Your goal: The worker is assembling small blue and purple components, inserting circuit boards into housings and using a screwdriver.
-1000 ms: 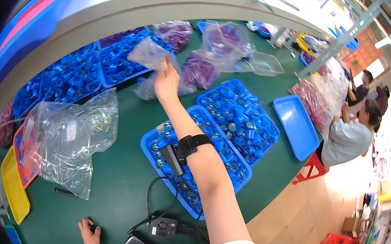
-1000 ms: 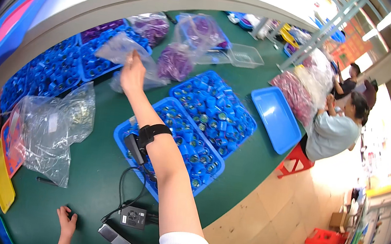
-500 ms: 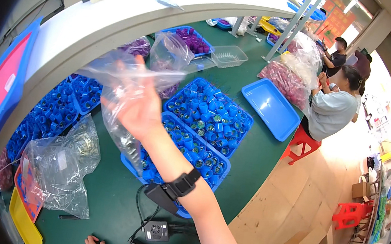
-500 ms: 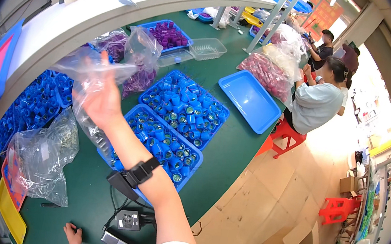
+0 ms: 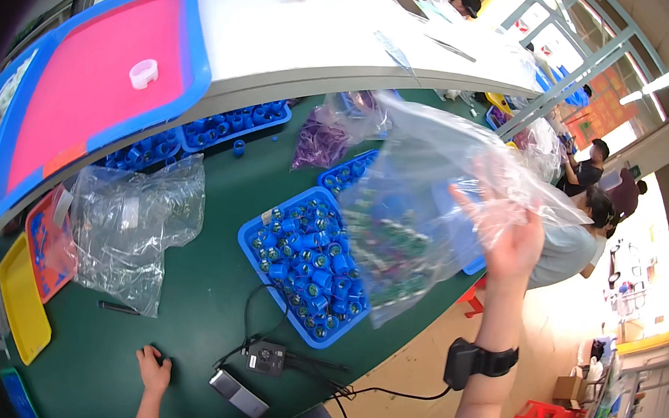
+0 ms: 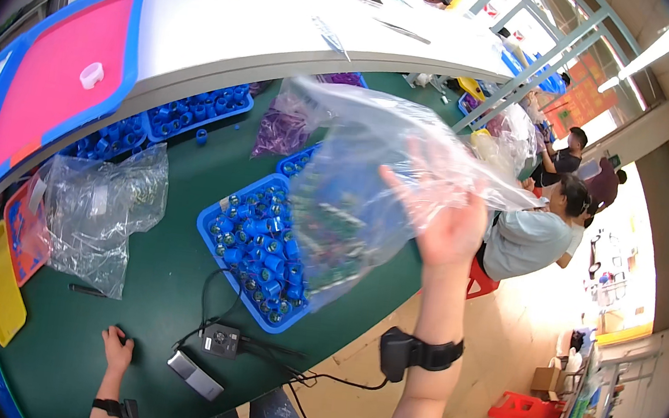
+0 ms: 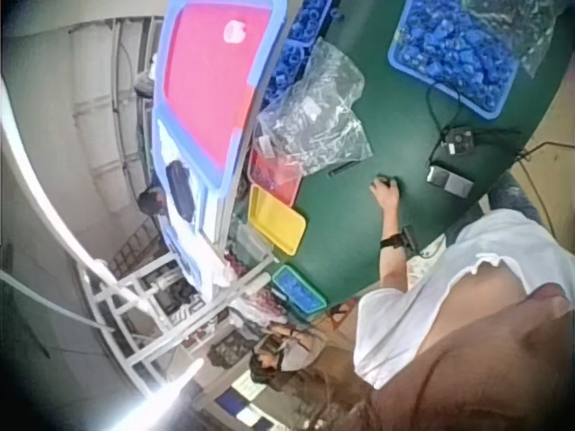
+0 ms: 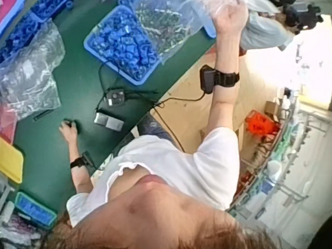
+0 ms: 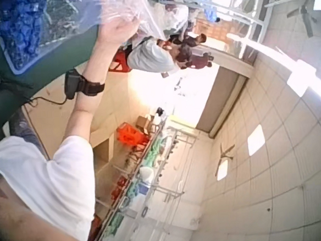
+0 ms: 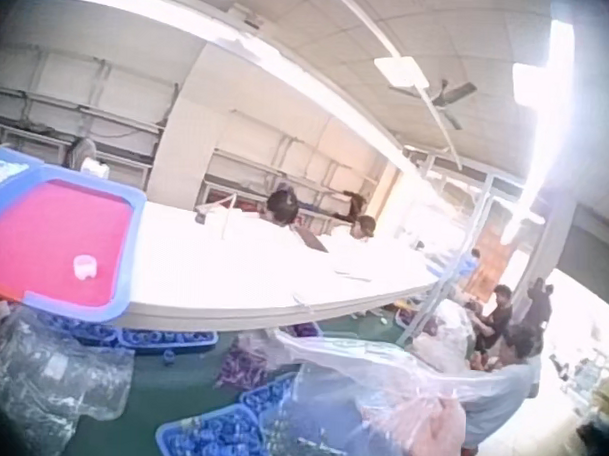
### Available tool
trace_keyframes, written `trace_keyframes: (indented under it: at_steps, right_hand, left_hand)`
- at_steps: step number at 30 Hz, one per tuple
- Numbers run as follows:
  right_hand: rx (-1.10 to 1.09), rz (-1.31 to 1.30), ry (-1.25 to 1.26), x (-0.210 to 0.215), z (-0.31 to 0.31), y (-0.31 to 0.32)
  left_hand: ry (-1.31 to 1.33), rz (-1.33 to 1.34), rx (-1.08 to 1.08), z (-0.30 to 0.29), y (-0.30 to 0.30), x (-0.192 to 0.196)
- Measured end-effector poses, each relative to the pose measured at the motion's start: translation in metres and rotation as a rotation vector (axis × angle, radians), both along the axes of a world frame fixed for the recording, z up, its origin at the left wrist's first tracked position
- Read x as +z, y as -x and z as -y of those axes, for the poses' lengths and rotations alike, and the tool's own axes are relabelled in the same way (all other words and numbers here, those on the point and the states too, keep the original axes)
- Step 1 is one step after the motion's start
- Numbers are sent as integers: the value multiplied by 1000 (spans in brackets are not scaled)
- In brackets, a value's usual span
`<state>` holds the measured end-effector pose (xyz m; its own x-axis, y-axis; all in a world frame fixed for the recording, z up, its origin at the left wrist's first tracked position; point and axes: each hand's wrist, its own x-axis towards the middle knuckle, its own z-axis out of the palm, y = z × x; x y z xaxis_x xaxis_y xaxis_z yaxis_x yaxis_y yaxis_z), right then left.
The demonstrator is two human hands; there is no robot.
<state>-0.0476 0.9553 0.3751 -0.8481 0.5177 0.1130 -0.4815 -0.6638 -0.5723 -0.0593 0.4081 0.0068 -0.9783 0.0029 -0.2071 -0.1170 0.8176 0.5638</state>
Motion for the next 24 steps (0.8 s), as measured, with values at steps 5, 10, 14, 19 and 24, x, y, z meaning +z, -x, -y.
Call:
trace_keyframes:
  at_steps: [5,10,14,19,24]
  right_hand:
    - [-124,54,-133,17,-60,-9]
    - [-238,46,-165,5,-142,-6]
    - [-257,25,-62,-32,-213,13]
    - [-239,-2,105,-88,-269,74]
    - [-169,79,120,-115,-295,143]
  left_hand:
    - [-310,108,38,26,5,-17]
    - [-287,22,153,49,-14,27]
    - [-290,-1,335,38,-51,67]
    - [-283,-90,438,4,-83,83]
    - [-238,0,418,-65,-84,107]
